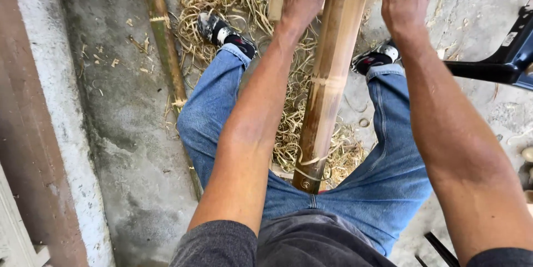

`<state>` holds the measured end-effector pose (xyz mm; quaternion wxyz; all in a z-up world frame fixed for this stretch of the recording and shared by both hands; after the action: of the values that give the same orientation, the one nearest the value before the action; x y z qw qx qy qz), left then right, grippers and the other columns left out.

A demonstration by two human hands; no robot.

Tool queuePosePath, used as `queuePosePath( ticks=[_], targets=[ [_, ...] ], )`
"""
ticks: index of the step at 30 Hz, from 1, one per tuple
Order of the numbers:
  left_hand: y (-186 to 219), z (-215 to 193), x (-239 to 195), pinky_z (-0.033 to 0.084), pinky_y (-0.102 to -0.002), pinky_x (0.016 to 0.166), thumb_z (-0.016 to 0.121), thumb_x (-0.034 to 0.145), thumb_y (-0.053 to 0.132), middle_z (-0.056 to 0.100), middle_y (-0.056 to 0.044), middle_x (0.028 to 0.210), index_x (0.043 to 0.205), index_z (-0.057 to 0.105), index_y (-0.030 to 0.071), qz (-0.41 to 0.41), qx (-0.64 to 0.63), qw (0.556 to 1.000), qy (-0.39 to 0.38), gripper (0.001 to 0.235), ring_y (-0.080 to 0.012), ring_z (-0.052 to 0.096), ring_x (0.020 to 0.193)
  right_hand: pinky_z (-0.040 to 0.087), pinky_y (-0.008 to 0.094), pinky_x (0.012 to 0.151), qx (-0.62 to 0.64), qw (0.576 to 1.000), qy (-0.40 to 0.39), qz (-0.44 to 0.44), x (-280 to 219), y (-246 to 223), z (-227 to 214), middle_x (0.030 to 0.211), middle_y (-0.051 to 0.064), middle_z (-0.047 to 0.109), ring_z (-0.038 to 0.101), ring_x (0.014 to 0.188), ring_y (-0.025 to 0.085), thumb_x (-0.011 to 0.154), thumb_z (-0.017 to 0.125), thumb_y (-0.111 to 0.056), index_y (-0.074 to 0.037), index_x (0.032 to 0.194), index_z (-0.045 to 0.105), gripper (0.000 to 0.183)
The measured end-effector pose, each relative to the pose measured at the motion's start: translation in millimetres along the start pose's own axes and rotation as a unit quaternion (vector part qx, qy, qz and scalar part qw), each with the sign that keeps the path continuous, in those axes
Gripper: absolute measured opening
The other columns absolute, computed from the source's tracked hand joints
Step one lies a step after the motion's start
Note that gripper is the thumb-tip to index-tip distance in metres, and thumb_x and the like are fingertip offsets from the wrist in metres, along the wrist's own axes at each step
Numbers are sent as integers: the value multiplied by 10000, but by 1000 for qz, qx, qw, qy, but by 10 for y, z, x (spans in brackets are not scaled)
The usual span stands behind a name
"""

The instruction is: The recorder uses a drawknife and a curved blade to scrape and smooth the surface of a bamboo pole held between their legs.

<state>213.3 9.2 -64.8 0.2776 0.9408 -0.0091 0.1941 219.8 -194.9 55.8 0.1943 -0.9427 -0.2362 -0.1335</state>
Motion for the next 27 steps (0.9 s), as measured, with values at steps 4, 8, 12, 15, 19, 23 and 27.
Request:
queuePosePath(
  ticks=[4, 8, 12, 15, 19, 23, 27],
  targets=[
    [52, -287, -455, 426, -435, 731, 509, 978, 624, 575, 24, 873, 1024, 607, 187, -109, -90, 988, -54, 450, -170, 548, 872, 515, 462, 677, 98, 988, -63, 105, -318, -261, -76, 837, 121, 676, 630, 691, 235, 1097, 707, -309, 0, 1035, 601, 333],
    [227, -506, -1036, 373, -394, 714, 454, 1016, 627, 469, 37, 843, 969, 538, 195, -100, -90, 985, -105, 442, -168, 453, 789, 469, 490, 594, 54, 986, -66, 145, -893, -574, -302, 756, 186, 618, 606, 645, 350, 1112, 732, -357, -24, 942, 544, 418],
    [387, -787, -1612, 357, -402, 771, 465, 1022, 603, 479, 11, 848, 926, 554, 181, -132, -93, 975, -150, 442, -184, 452, 805, 443, 548, 665, 89, 974, -93, 185, -1435, -809, -408, 770, 241, 583, 601, 721, 439, 1081, 706, -379, 11, 932, 532, 453],
    [601, -1172, -1746, 333, -434, 766, 478, 989, 641, 551, 15, 883, 960, 591, 163, -96, -121, 985, -76, 491, -189, 497, 855, 449, 561, 688, 47, 986, -69, 148, -1705, -921, -437, 831, 257, 627, 610, 799, 479, 1042, 726, -363, 2, 929, 543, 424],
    [615, -1093, -1899, 350, -431, 809, 487, 998, 604, 562, -18, 876, 959, 600, 141, -142, -101, 970, -169, 478, -202, 507, 852, 448, 537, 598, 53, 984, -69, 152, -1797, -1008, -545, 756, 246, 605, 606, 692, 466, 1069, 712, -365, 6, 923, 530, 439],
    [788, -1274, -2535, 368, -409, 793, 510, 1025, 531, 577, -36, 911, 1092, 623, 101, -121, -144, 966, -179, 450, -199, 501, 843, 447, 504, 521, 96, 965, -128, 206, -2386, -1194, -646, 693, 228, 593, 598, 562, 399, 1061, 649, -364, -2, 863, 534, 428],
    [828, -1575, -3363, 387, -405, 789, 564, 1049, 467, 582, -42, 900, 1019, 658, 122, -144, -143, 934, -293, 359, -212, 488, 833, 431, 522, 506, 44, 946, -229, 226, -3123, -1456, -664, 605, 229, 568, 575, 538, 408, 1023, 655, -425, -6, 809, 547, 483]
  ],
)
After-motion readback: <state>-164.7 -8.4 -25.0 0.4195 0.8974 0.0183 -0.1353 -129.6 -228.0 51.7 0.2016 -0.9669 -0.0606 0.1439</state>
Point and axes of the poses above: each hand's wrist, its own x-axis towards the middle knuckle, its own z-axis out of the palm, y = z × x, the point moved 8 cm from there along x, towards the middle knuckle
